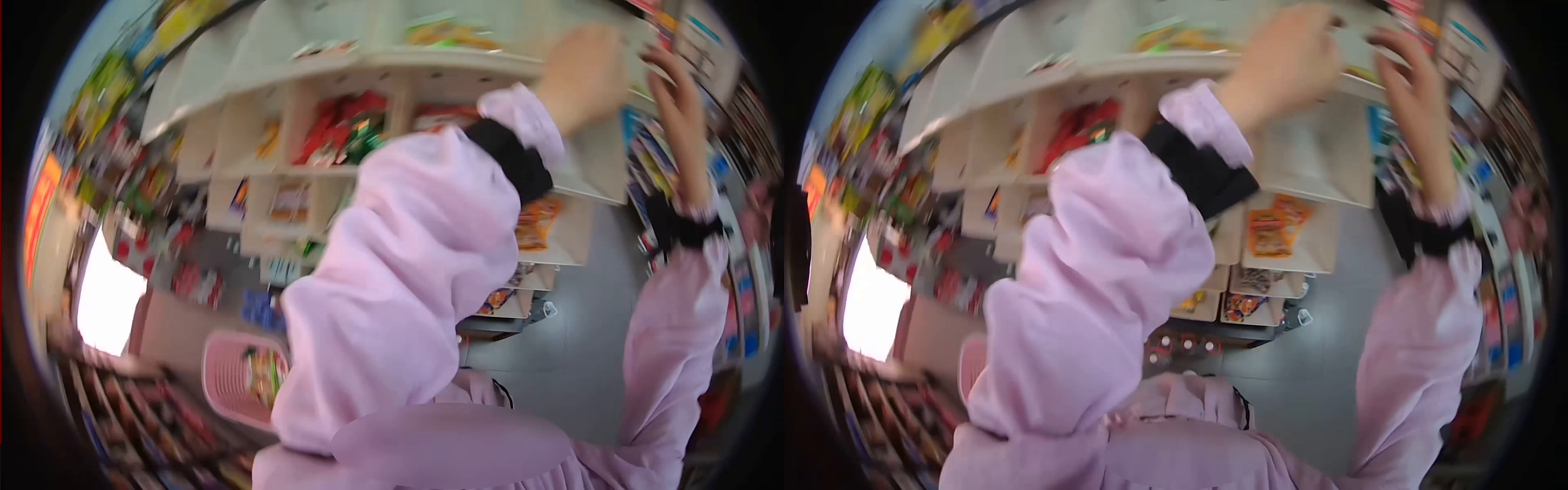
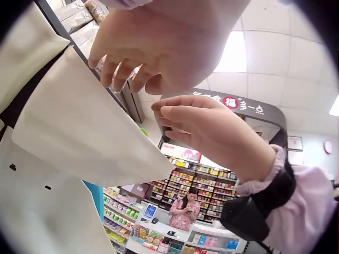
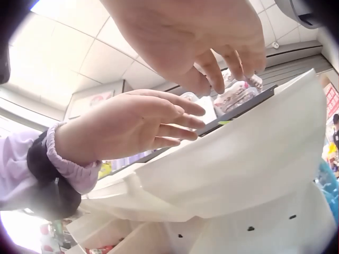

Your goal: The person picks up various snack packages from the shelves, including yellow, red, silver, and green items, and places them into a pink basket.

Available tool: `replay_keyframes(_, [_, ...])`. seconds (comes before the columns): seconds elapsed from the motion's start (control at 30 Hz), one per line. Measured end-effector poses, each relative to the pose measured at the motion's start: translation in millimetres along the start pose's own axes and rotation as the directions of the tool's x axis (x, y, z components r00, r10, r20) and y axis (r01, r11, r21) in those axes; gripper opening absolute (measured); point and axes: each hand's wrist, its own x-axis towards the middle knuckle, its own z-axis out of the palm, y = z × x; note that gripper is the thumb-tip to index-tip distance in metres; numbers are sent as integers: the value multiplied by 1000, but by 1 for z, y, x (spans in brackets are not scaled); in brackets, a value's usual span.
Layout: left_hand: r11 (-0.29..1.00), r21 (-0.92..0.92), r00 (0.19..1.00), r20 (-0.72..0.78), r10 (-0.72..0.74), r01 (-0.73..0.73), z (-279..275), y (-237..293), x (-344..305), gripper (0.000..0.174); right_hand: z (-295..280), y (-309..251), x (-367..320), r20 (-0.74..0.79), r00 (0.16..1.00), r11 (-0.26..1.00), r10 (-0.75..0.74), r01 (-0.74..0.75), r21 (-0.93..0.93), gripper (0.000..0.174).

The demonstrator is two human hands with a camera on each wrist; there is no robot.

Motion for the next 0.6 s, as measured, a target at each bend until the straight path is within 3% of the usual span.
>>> replay_keyframes(0.07, [999,-14,986,-161,38,-40,-30,8,-53,25,25,-30,-28,19,997,992,71,-72,103,22])
replay_keyframes(0.13, [998,7,968,-245,60,-60,-60,17,-117,25,55,-54,-71,107,991,941,78,-109,321,21])
replay_keyframes(0.23, [954,-7,950,-98,-298,298,-109,27,-212,26,96,-91,-123,409,910,894,61,-232,383,16])
replay_keyframes(0.27, [893,18,892,-50,-449,451,-123,26,-245,26,114,-97,-140,483,871,868,91,-307,390,14])
replay_keyframes(0.33, [787,101,793,-76,-604,609,-149,25,-314,24,148,-102,-166,590,805,904,-55,-211,372,13])
replay_keyframes(0.4, [652,219,681,-91,-727,726,-183,36,-375,22,185,-114,-197,695,719,775,-2,-439,455,13])
replay_keyframes(0.5, [366,222,411,-213,-887,904,-230,64,-452,21,239,-133,-240,862,501,573,74,-729,374,14])
replay_keyframes(0.53, [262,206,311,-257,-915,943,-245,74,-476,21,256,-141,-251,892,449,520,55,-775,359,15])
replay_keyframes(0.6, [182,170,226,-292,-929,968,-278,95,-516,22,286,-165,-258,922,385,510,-45,-784,353,16])
